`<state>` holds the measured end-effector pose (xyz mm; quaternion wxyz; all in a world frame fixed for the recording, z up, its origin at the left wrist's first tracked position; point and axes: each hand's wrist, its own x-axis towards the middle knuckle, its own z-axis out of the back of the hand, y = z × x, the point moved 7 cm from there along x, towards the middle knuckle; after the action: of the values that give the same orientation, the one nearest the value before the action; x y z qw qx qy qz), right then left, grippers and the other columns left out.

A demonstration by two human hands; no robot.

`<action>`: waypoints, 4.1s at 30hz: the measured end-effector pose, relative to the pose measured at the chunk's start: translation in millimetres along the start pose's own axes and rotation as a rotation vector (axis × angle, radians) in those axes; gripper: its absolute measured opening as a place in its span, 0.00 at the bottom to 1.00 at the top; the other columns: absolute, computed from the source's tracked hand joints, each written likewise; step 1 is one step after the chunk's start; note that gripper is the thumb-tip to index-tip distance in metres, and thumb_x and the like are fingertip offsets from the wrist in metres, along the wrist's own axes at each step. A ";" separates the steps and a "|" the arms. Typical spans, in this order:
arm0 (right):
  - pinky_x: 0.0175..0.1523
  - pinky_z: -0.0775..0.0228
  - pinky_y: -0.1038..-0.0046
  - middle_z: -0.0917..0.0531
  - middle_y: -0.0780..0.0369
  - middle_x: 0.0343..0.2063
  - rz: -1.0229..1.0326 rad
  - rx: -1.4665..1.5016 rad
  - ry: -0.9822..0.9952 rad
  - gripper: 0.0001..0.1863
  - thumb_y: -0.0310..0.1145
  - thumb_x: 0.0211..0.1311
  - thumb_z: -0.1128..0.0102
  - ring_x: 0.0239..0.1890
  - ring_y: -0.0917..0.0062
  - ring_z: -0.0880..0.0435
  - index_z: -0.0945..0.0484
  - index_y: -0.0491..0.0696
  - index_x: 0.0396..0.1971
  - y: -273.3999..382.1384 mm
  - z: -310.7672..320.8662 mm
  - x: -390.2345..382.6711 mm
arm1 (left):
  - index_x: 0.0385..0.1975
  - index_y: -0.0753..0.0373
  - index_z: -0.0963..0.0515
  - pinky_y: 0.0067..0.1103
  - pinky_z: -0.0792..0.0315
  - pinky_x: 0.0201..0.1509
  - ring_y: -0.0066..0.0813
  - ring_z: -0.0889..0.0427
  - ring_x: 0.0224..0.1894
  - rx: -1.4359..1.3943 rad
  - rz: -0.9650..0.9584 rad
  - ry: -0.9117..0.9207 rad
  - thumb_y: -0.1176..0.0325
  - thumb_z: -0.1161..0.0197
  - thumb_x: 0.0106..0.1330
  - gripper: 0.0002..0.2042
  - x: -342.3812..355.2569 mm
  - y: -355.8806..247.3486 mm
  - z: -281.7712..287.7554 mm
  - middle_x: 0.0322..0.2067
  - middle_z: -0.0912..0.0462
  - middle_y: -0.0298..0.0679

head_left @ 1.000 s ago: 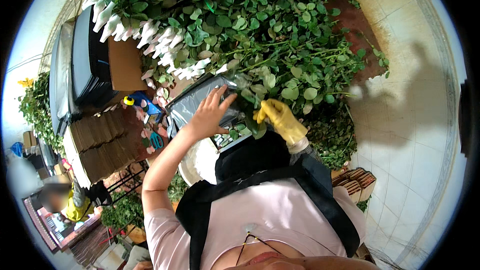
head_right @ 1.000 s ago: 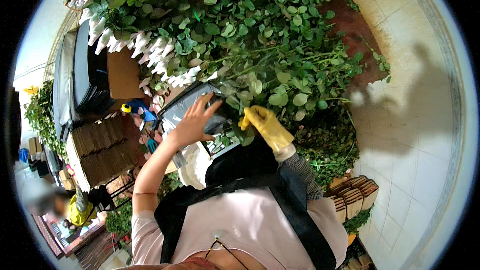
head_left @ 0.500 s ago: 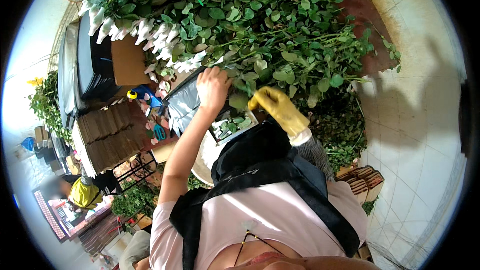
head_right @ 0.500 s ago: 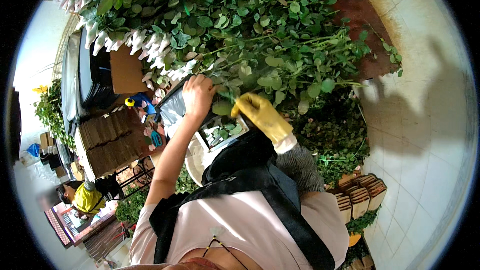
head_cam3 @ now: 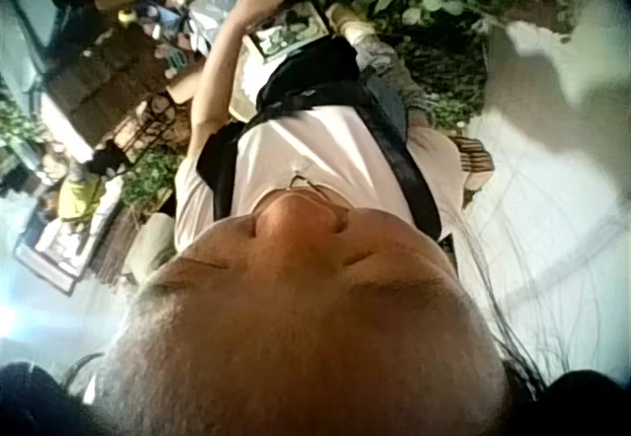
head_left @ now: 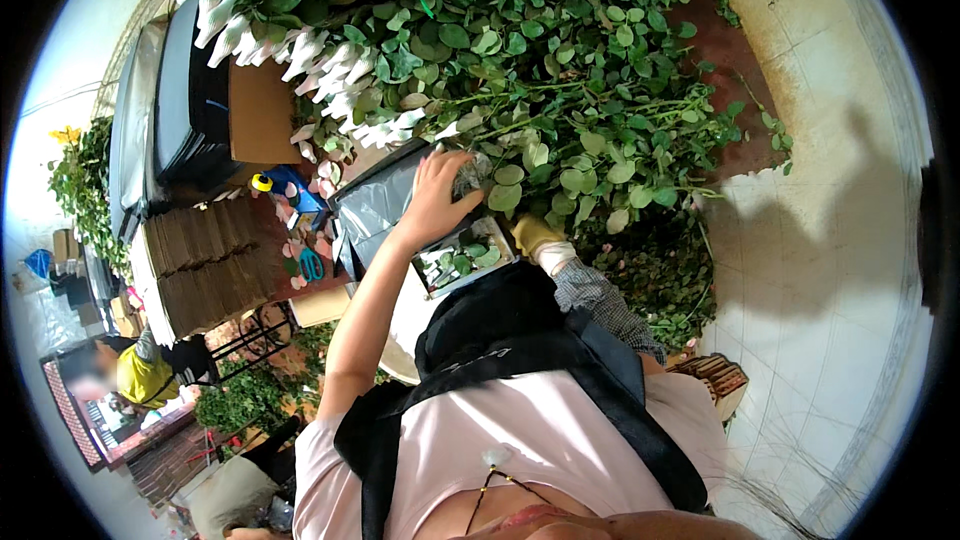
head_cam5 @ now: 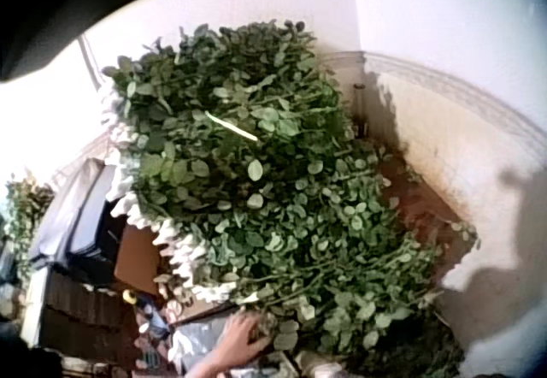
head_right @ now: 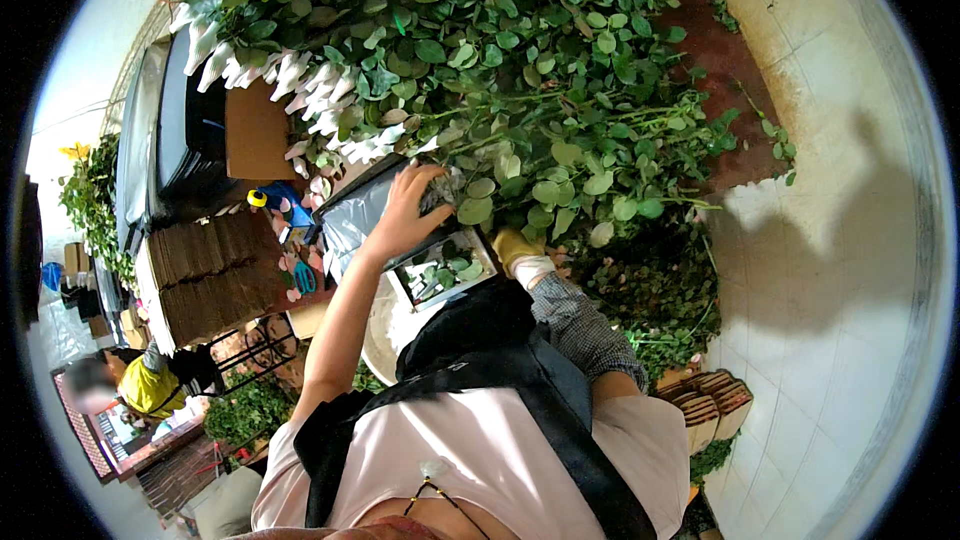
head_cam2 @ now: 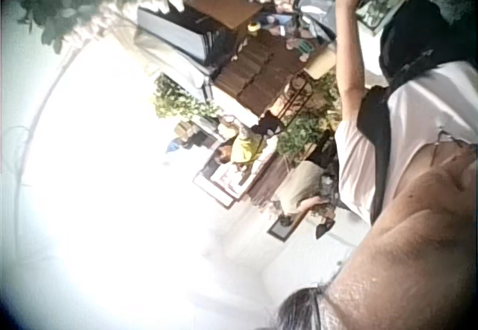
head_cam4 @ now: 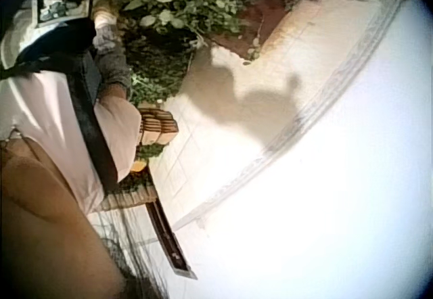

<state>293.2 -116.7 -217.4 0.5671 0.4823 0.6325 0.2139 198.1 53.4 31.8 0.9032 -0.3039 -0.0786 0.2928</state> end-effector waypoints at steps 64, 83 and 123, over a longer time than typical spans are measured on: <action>0.75 0.43 0.63 0.22 0.50 0.57 -0.157 0.046 -1.298 0.32 0.44 0.71 0.39 0.57 0.64 0.22 0.34 0.43 0.67 1.7 166.0 -402.6 | 0.30 0.56 0.16 0.29 0.25 0.40 0.33 0.16 0.41 0.920 -0.399 -0.111 0.68 0.38 0.60 0.04 139.1 -54.0 18.1 0.33 0.18 0.34; 0.74 0.40 0.64 0.23 0.50 0.59 -0.089 0.089 -1.356 0.34 0.45 0.70 0.38 0.59 0.64 0.23 0.37 0.44 0.69 -16.9 158.4 -418.6 | 0.73 0.63 0.40 0.42 0.36 0.72 0.49 0.30 0.69 -0.595 -0.418 0.195 0.50 0.37 0.71 0.37 18.8 -76.9 123.9 0.70 0.33 0.51; 0.71 0.35 0.66 0.26 0.51 0.63 -0.077 -0.600 0.325 0.39 0.46 0.70 0.37 0.63 0.65 0.25 0.42 0.45 0.73 186.6 -85.2 49.6 | 0.75 0.62 0.44 0.38 0.44 0.76 0.50 0.40 0.74 -0.537 -0.023 -0.826 0.46 0.23 0.54 0.52 -278.7 -58.6 80.4 0.73 0.42 0.51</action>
<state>288.4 31.9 -67.6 0.5831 0.2295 0.6412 0.4430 -26.8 -104.6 141.2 0.6893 -0.3837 -0.5064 0.3481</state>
